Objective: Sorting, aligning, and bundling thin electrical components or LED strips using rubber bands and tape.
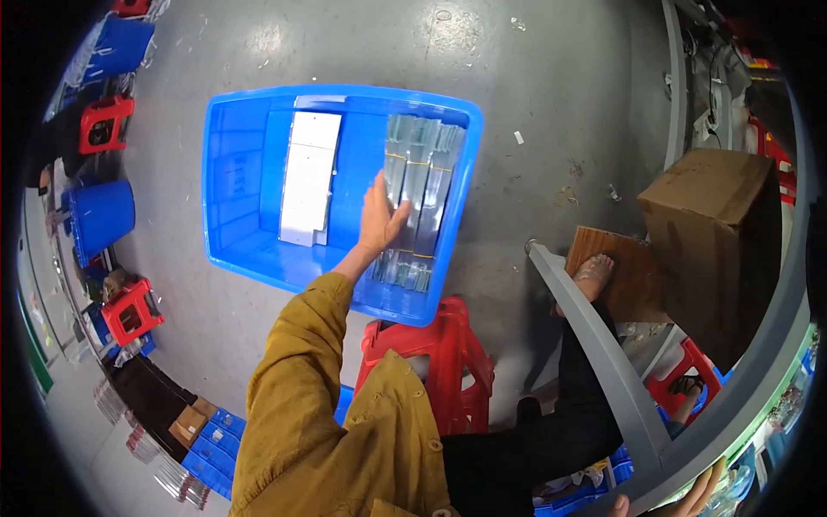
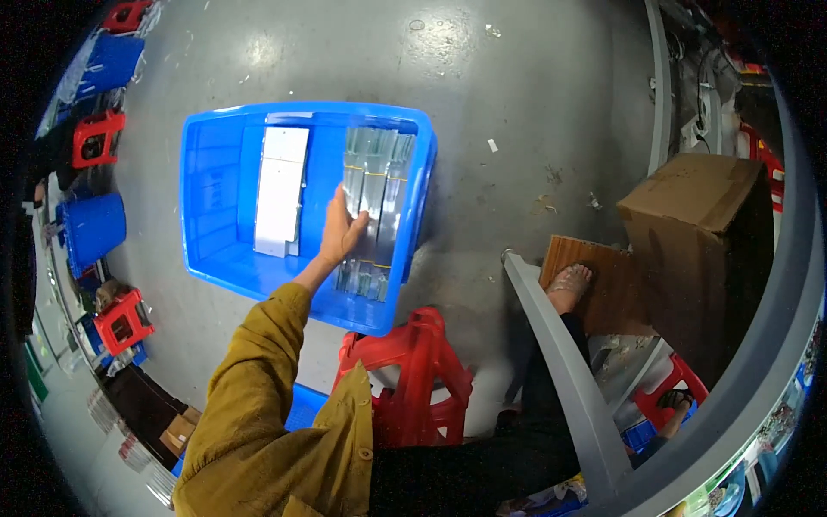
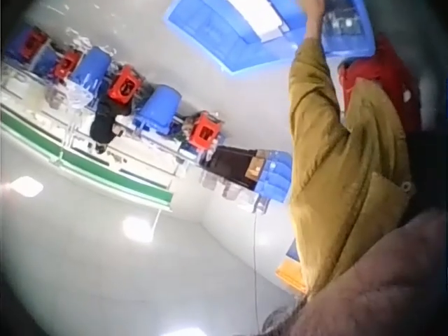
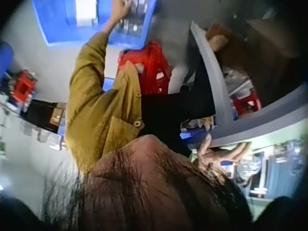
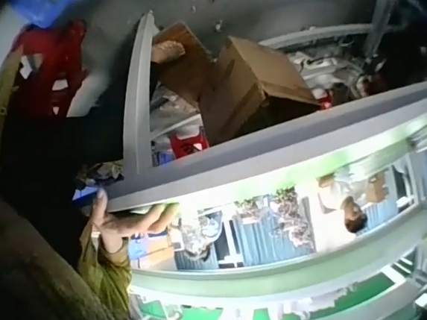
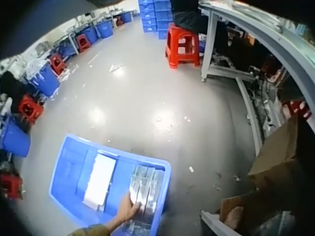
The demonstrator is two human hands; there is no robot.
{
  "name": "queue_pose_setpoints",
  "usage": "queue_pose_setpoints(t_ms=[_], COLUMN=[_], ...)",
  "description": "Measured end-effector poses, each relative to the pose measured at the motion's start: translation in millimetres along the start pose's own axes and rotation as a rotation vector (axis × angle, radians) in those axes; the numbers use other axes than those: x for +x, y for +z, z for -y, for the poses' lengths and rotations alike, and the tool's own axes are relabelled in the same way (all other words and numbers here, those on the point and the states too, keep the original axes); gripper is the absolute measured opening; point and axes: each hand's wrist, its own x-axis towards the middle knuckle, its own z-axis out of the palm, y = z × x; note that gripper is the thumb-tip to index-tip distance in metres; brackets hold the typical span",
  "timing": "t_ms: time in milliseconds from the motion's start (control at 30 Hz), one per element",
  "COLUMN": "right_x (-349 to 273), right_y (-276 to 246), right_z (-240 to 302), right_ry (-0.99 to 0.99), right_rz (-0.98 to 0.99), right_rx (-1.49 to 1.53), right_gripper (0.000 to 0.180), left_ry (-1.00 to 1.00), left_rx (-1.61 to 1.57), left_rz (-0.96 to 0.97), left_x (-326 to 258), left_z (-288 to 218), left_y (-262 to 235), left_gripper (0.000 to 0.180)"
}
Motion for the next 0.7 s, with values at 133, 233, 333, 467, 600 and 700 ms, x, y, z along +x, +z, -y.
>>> queue_pose_setpoints(t_ms=[133, 233, 333, 467, 600, 700], right_x=[5.5, 6.3, 9.4, 8.7, 4.3, 10.4], right_y=[-1.3, 4.6, 8.6, 6.7, 12.9, 17.0], right_z=[-2.3, -1.7, -1.5, -4.8, -7.7, 5.5], right_ry=[-0.060, -0.061, -0.066, -0.089, -0.107, -0.067], right_rz=[-0.032, -0.042, -0.028, 0.018, 0.002, -0.017], right_rx=[0.022, 0.011, -0.013, -0.048, -0.140, -0.102], right_gripper=[0.078, 0.077, 0.076, 0.076, 0.075, 0.075], left_ry=[0.053, -0.085, -0.287, -0.626, -0.757, -0.819], left_rx=[-0.130, -0.107, 0.510, 0.215, -0.050, -0.173], left_rz=[0.271, -0.163, -0.308, -0.071, -0.039, 0.095], left_x=[-2.8, 29.9, 34.2, 18.9, 37.9, 30.9], left_z=[25.4, 92.9, 184.4, 223.6, 172.2, 179.2], left_y=[-6.7, -49.9, -87.5, -89.7, -89.4, -87.8], left_gripper=[0.045, 0.036, 0.059, 0.069, 0.070, 0.071])
